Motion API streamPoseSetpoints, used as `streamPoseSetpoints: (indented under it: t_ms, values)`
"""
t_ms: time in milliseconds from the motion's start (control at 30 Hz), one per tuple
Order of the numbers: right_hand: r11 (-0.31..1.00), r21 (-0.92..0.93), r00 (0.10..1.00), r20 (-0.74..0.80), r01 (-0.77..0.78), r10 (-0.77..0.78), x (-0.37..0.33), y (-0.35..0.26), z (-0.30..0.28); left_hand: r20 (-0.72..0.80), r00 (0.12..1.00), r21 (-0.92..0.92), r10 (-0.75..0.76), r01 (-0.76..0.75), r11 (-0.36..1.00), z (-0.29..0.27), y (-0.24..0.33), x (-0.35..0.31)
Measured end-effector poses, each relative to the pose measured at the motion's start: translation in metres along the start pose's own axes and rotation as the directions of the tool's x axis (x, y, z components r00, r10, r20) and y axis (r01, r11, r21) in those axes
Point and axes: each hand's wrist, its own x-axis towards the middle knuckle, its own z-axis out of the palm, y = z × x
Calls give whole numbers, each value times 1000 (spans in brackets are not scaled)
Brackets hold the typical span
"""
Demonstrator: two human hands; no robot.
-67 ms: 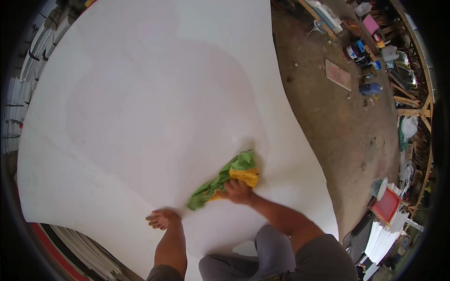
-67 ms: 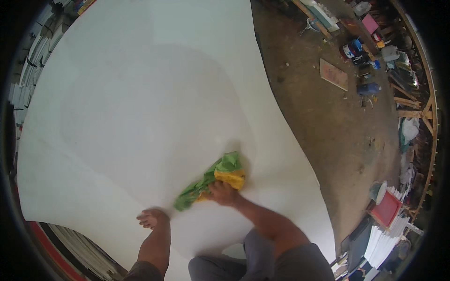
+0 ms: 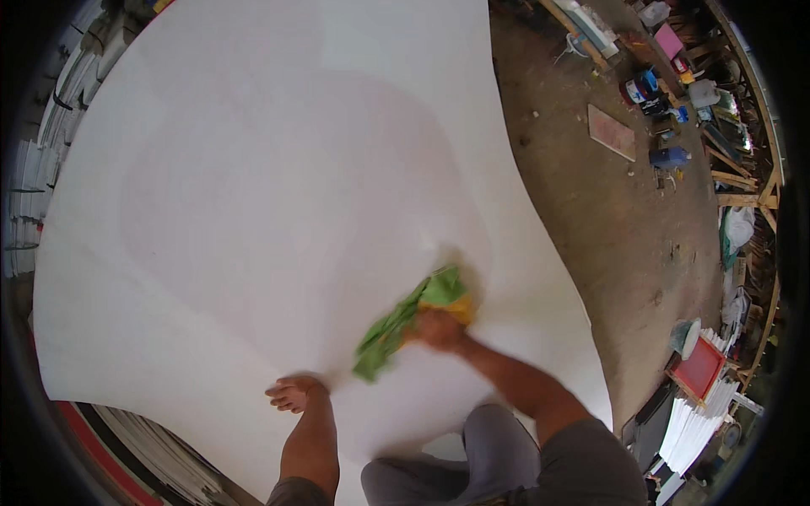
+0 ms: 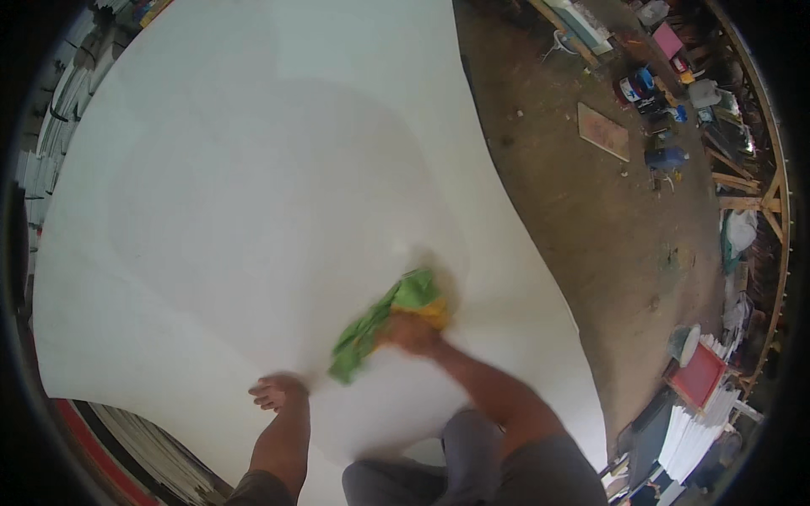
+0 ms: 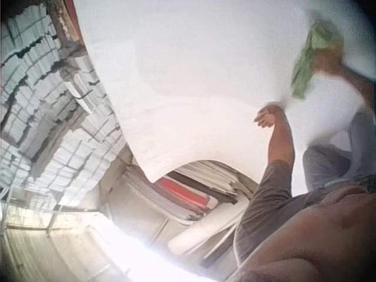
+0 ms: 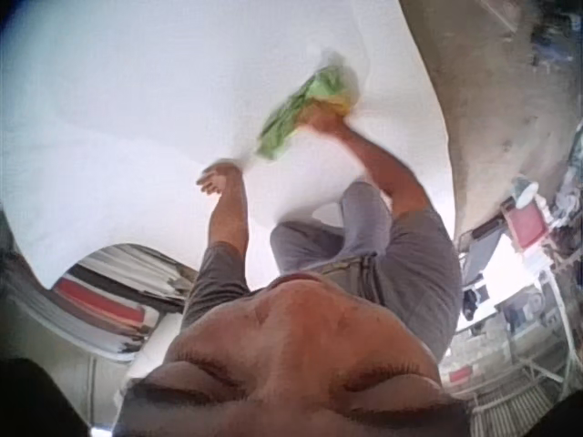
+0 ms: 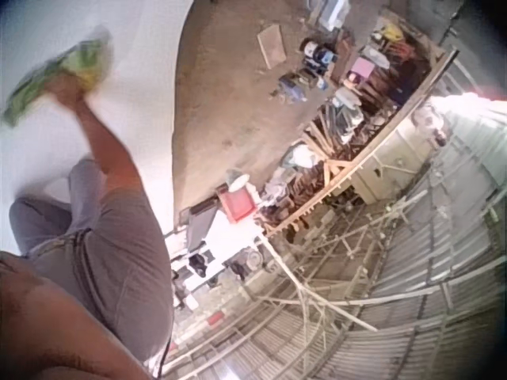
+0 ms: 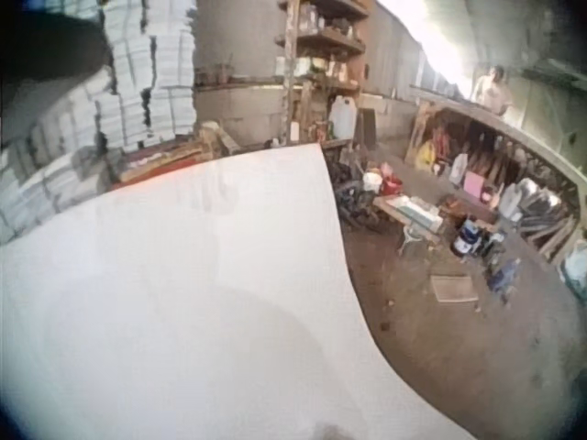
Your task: The person uses a utility knife to cut a thin strip from the edge of a large white sheet. After cutting, the person wipes the surface of the white sheet with a yellow and green cloth.
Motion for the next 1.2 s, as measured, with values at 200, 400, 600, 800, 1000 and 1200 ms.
streamPoseSetpoints:
  t_ms: [200, 400, 600, 800, 1000, 1200]
  values:
    - [229, -224, 293, -319, -947, 901, -17, 313, -141, 16, 999, 100, -29, 27, 995, 22, -12, -10]
    - [889, -389, 893, -447, -242, 48, 187, 140, -159, -23, 998, -22, -65, 65, 998, 12, -11, -16]
    - [761, -241, 681, -342, 603, -648, 312, -78, -29, 57, 997, 134, -60, 52, 990, 0, 1, -27]
    - [867, -253, 672, -552, 430, -494, 449, 7, -96, -48, 998, -202, -33, 23, 979, 17, -14, -15]
    - [747, -354, 779, -529, -563, 337, 495, 180, -235, 2, 998, -46, -65, 65, 997, 4, -2, -27]
    - [414, 404, 168, -519, -816, 838, 474, 188, -310, 25, 998, -100, -54, 56, 993, -1, -3, -32]
